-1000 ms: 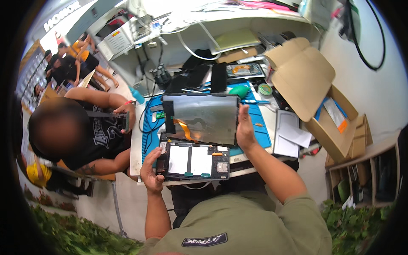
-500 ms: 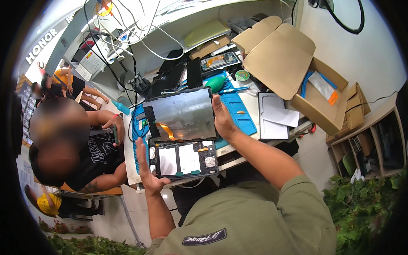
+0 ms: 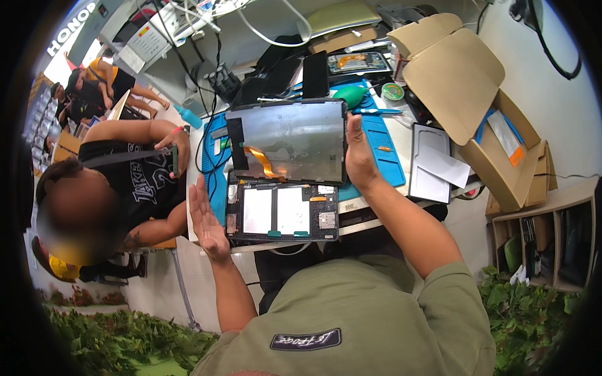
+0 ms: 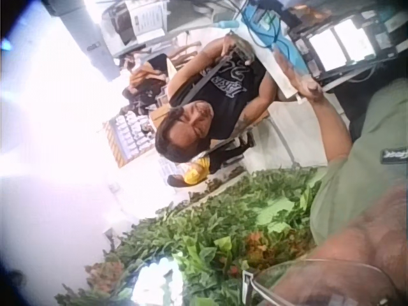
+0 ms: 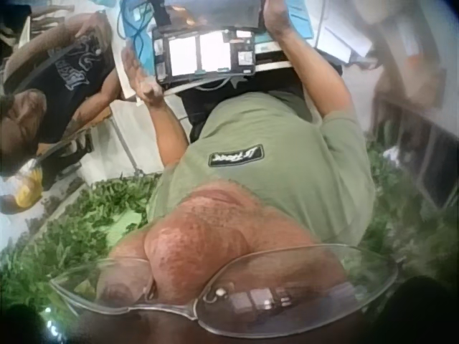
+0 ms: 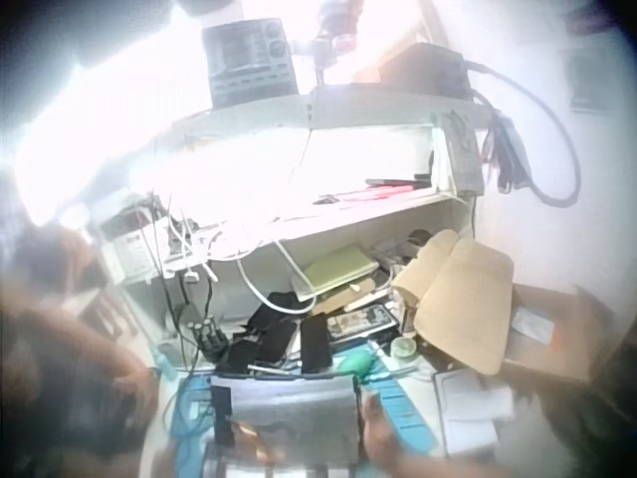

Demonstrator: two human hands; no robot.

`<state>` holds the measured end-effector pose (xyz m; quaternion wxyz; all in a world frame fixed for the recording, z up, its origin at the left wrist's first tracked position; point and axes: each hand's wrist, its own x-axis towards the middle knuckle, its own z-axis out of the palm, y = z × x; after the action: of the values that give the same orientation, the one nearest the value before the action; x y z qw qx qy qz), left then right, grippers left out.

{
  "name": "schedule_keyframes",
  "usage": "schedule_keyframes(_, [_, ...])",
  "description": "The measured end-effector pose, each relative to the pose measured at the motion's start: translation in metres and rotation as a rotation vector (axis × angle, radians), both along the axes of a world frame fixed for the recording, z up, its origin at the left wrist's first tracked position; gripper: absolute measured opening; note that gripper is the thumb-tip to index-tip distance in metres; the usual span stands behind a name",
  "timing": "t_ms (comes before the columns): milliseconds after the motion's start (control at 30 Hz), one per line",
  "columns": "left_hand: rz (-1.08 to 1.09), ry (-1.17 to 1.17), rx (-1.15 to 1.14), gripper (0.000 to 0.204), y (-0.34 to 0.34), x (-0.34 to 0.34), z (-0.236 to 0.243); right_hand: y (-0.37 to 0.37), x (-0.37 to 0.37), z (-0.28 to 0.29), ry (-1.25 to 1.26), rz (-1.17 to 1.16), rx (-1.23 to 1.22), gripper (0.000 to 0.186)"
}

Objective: The person disassembles a tablet by using a green pry tool to separate the screen from the body, and then disconnects internal components including ribbon cables while working on a blue repair mat.

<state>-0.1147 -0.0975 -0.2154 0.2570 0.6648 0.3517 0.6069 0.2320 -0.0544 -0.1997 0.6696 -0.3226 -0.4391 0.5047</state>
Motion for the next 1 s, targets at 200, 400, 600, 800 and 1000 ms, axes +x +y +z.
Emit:
schedule_keyframes(200, [0.009,-0.015,0.03,0.137,0.0,-0.003,-0.004,0.001,0.003,-0.005,0.011,0.016,-0.045,0.094])
schedule_keyframes(400, [0.039,-0.094,0.04,0.137,-0.002,0.002,-0.003,-0.001,0.001,0.001,0.077,0.077,0.003,0.075])
schedule_keyframes(600, [0.086,-0.115,0.03,0.133,-0.004,-0.004,-0.005,0.0,0.006,-0.002,-0.01,0.075,0.03,0.073])
schedule_keyframes(800, [0.074,-0.131,0.02,0.133,-0.004,-0.003,-0.005,-0.003,0.006,0.0,-0.03,0.064,0.07,0.07])
schedule_keyframes(1000, [0.04,-0.133,0.049,0.132,-0.004,-0.003,-0.004,-0.001,0.005,0.002,0.028,0.074,0.044,0.065])
